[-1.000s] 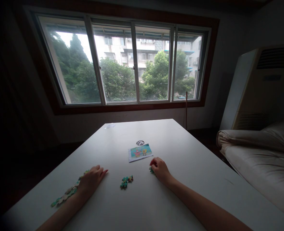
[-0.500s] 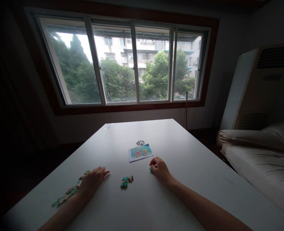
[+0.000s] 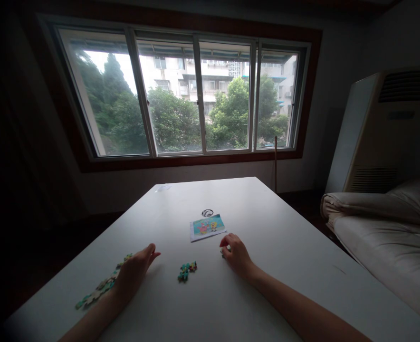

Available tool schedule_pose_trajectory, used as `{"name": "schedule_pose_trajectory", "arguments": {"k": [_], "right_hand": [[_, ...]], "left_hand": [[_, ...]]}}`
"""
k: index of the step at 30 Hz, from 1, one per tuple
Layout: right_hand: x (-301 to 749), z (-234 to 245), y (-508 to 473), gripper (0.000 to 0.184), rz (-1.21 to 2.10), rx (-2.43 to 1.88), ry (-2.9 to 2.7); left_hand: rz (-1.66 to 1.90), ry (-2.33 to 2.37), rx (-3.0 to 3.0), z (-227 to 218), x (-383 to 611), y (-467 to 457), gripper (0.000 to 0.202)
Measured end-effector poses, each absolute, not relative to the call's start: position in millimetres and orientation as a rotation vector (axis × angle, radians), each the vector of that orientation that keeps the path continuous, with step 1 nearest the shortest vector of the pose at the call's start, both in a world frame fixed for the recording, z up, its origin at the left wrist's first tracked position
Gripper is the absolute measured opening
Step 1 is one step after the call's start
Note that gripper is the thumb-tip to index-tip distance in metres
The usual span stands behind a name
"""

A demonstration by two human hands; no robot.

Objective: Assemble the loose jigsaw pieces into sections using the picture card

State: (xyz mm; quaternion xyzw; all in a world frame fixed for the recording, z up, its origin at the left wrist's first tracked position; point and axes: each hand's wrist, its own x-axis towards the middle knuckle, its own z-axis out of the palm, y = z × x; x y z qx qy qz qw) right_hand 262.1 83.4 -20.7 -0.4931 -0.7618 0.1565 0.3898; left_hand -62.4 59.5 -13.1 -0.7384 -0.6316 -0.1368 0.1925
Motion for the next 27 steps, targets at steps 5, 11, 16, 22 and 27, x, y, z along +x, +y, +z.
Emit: {"name": "schedule_pose_trajectory", "arguments": {"k": [5,11,16,22,27], "right_hand": [[262.7,-23.4,85.3,0.020,0.391,-1.252,-1.940],[263.3,-24.2,85.7,0.020,0.369,-1.242,-1.941],[259.9,-15.9,73.9,0.020,0.301,-1.182,-1.954],[237.2,2.6,41.1,0.023,0.268,-0.977,-2.073],[219.8,0.0,12.8,0.005,0.452,-0.863,-2.128]], "left_hand": [[-0.449,-1.768,-1.992,-12.2,-63.5,59.4,0.021],[-0.549,-1.712,-1.927,-11.2,-63.5,57.9,0.029],[-0.674,-1.624,-1.968,-11.3,-63.8,54.2,0.039],[-0.869,-1.559,-2.175,-6.6,-43.0,47.3,0.045],[-1.266,-1.784,-2.493,-1.1,-3.0,28.3,0.037]]}}
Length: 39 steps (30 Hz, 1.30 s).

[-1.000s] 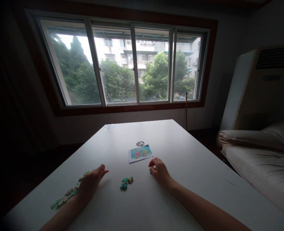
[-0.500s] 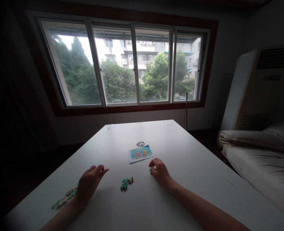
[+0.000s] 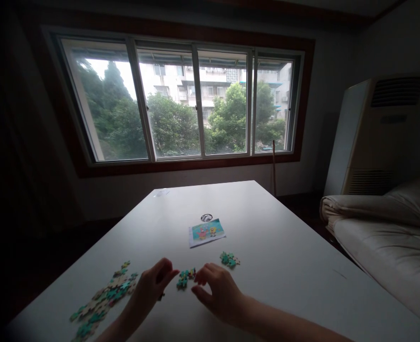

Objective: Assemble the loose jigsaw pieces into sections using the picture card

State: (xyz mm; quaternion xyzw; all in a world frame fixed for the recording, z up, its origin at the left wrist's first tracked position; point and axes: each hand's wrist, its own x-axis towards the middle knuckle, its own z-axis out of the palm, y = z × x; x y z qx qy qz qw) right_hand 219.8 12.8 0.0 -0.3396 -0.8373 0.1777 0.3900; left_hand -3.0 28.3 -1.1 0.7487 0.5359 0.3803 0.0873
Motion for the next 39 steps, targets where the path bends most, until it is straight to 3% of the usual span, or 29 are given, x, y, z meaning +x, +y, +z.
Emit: {"name": "schedule_pose_trajectory", "arguments": {"k": [5,9,24,33,36,39], "right_hand": [[208.4,-21.2,4.1,0.040,0.393,-0.705,-2.222],[204.0,-27.8,4.6,0.047,0.329,-0.617,-2.234],[195.3,-35.0,-0.1,0.037,0.187,-0.561,-2.227],[196.1,-23.1,-3.3,0.013,0.614,-0.618,-2.015],[202.2,-16.1,2.4,0.018,0.833,-0.803,-1.851],[206.9,-12.7,9.7,0.023,1.046,-0.917,-1.718]], "left_hand": [[1.168,1.417,2.020,-9.6,23.8,6.5,0.025],[1.125,1.346,2.009,-24.5,35.1,-1.5,0.025],[1.249,1.307,2.003,-34.9,45.4,-22.0,0.028],[1.240,1.130,2.153,-18.2,43.0,-24.0,0.017],[1.255,1.052,2.327,-15.6,37.9,-18.5,0.009],[1.272,1.044,2.456,-19.2,32.5,-12.5,0.028]]}}
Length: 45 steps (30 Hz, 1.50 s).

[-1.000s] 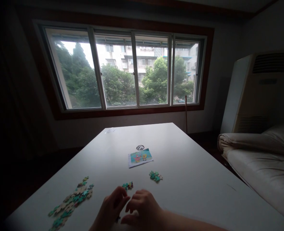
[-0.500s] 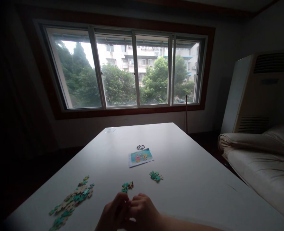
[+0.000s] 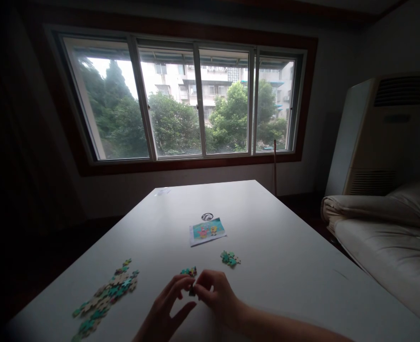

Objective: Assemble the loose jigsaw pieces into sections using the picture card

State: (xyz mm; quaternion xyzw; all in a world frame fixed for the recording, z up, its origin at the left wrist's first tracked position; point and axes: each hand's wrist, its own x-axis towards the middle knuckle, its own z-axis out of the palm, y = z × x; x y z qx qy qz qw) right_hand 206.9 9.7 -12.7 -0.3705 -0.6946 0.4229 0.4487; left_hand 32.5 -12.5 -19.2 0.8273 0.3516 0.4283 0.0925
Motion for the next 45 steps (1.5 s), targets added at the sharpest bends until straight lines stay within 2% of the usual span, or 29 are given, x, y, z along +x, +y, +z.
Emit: {"name": "schedule_pose_trajectory", "arguments": {"k": [3,8,12,17,30,40,45], "right_hand": [[208.1,-12.2,12.5,0.029,1.193,-0.883,-1.654],[207.0,-12.4,9.9,0.032,1.197,-0.873,-1.671],[206.9,-13.0,9.1,0.031,1.195,-0.873,-1.687],[207.4,-12.4,7.9,0.026,1.282,-0.841,-1.675],[208.1,-7.8,7.0,0.019,1.103,-0.868,-1.715],[208.5,-8.9,7.3,0.022,1.047,-0.863,-1.737],[208.5,-2.9,5.1,0.022,1.077,-0.881,-1.747]], "left_hand": [[1.289,1.053,2.543,-21.8,30.1,-9.9,0.034],[1.334,1.032,2.636,-12.9,33.3,-13.4,0.014],[1.359,1.055,2.676,-6.2,35.2,-17.4,0.006],[1.397,1.065,2.718,-6.6,34.8,-18.7,0.007],[1.378,1.022,2.786,-3.4,35.4,-17.3,0.019],[1.393,1.099,2.778,-6.7,33.0,-18.5,0.003],[1.426,1.166,2.777,-8.8,32.1,-17.3,0.014]]}}
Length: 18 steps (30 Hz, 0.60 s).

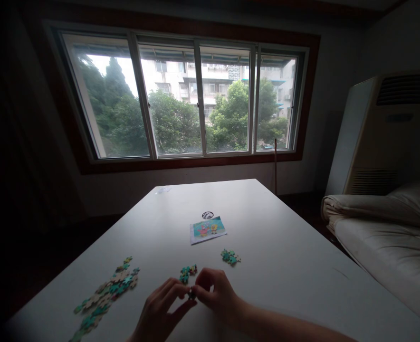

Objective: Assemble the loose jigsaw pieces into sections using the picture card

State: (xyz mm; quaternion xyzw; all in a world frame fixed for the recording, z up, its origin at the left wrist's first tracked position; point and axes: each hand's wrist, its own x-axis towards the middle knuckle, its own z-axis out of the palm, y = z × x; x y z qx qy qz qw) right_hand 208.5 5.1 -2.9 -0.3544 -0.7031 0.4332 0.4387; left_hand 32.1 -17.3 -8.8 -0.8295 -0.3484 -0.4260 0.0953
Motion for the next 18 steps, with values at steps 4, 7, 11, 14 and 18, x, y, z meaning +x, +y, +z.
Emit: {"name": "schedule_pose_trajectory", "arguments": {"k": [4,7,11,14,18], "right_hand": [[208.1,-2.0,4.3,0.025,1.131,-0.870,-1.748],[207.6,-5.9,4.9,0.028,1.188,-0.856,-1.750],[207.3,-8.3,5.2,0.031,1.200,-0.877,-1.748],[207.4,-6.8,5.2,0.031,1.141,-0.898,-1.756],[207.5,-7.6,6.4,0.031,1.097,-0.906,-1.725]], "left_hand": [[-1.258,-1.036,-2.448,-7.8,32.3,-17.6,0.016],[-1.268,-1.047,-2.427,-6.7,32.9,-18.1,0.017],[-1.273,-1.045,-2.417,-7.2,33.3,-18.0,0.019],[-1.278,-1.053,-2.431,-9.1,32.3,-17.5,0.017],[-1.266,-1.057,-2.480,-11.4,30.8,-16.9,0.009]]}}
